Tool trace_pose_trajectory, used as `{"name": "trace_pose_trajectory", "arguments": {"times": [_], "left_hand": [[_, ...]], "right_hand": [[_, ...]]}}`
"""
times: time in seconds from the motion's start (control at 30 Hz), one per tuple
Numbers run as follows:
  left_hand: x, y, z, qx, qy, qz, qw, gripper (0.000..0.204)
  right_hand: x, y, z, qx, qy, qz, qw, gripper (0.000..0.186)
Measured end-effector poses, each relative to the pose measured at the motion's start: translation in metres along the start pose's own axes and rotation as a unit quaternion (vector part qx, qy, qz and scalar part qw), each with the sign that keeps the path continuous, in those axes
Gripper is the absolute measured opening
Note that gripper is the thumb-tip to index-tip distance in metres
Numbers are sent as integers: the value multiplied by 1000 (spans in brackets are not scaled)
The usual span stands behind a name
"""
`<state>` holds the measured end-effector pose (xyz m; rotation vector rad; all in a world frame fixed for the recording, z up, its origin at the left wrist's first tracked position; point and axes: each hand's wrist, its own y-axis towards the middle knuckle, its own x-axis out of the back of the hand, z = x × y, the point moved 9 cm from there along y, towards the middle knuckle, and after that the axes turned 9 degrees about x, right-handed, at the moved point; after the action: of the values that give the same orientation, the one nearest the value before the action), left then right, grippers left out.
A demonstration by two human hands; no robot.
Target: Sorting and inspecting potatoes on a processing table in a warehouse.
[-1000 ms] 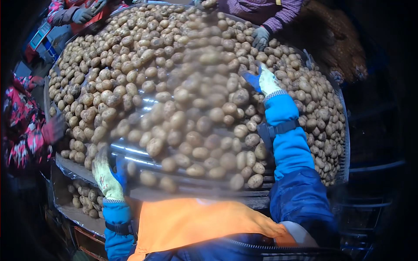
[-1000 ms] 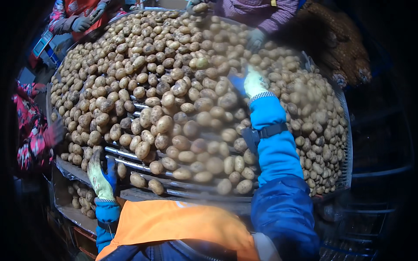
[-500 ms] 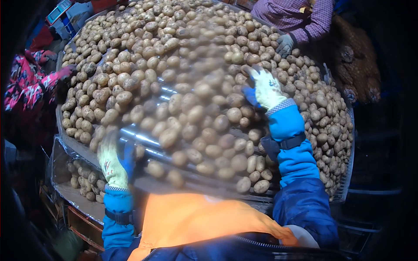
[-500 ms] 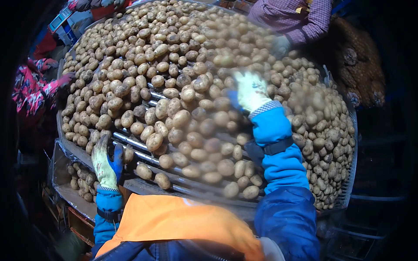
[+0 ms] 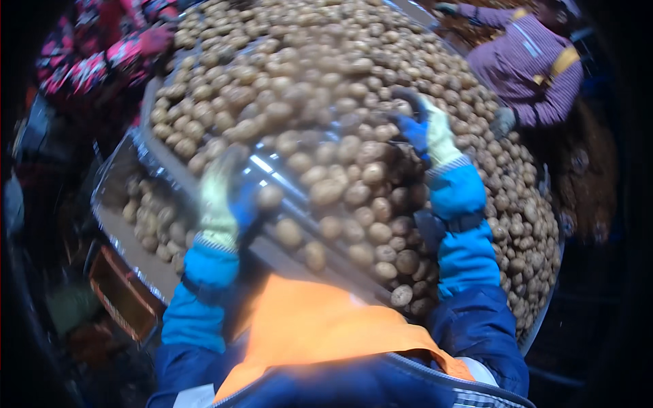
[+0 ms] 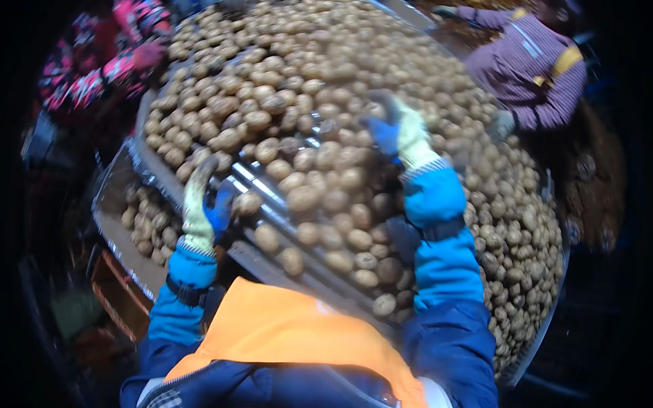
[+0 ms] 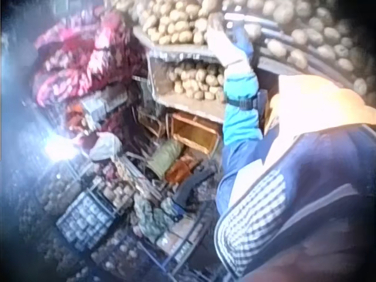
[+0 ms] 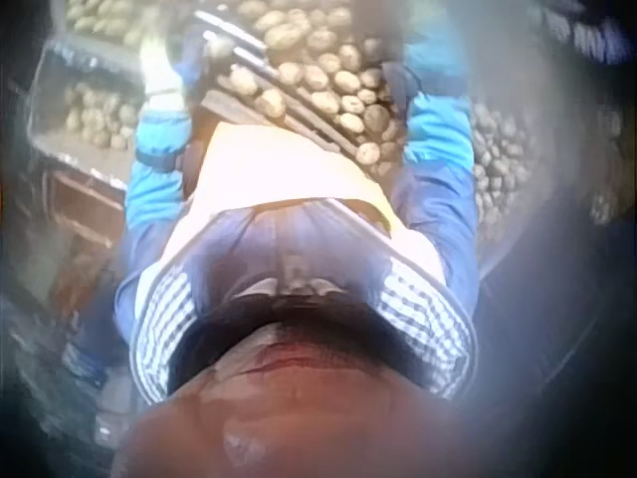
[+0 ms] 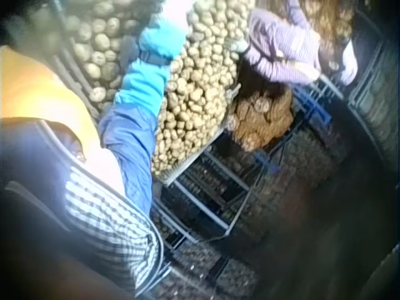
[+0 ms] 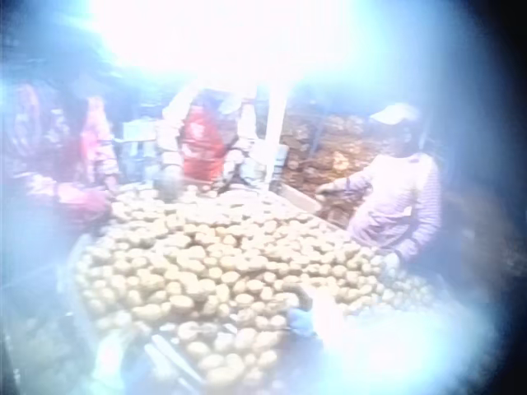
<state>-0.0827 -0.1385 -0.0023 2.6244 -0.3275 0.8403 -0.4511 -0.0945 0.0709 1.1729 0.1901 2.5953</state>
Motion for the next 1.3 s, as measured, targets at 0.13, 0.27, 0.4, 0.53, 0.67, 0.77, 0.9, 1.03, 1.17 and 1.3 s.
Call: {"name": "trace_pose_trajectory", "arguments": {"times": [0.13,0.27,0.4,0.53,0.67,0.77,0.9,1.03,1.17,1.3], "left_hand": [[15,-13,-12,36,-471,56,880,48],[9,-54,-29,201,-659,155,708,50],[38,-132,-1,360,-772,85,517,41],[115,-213,65,377,-717,-104,578,40],[211,-333,133,371,-594,-289,652,39],[274,-490,186,423,-420,-487,638,35],[310,-628,218,655,193,-320,657,48],[303,-561,207,606,267,-353,661,61],[274,-332,152,298,39,-427,853,49],[155,-169,88,288,-288,-184,895,49]], "right_hand": [[-50,-33,116,74,181,90,977,61],[-121,-69,190,81,285,214,931,70],[-167,-87,182,27,234,243,941,66],[-186,-111,174,32,193,303,933,56],[-186,-114,170,-7,251,265,931,57],[-179,-110,168,21,234,252,939,57],[-147,-105,142,49,140,193,970,57],[-115,-113,114,126,-30,105,986,57],[-80,-138,84,137,-183,42,973,69],[-28,-183,59,71,-281,37,956,79]]}}
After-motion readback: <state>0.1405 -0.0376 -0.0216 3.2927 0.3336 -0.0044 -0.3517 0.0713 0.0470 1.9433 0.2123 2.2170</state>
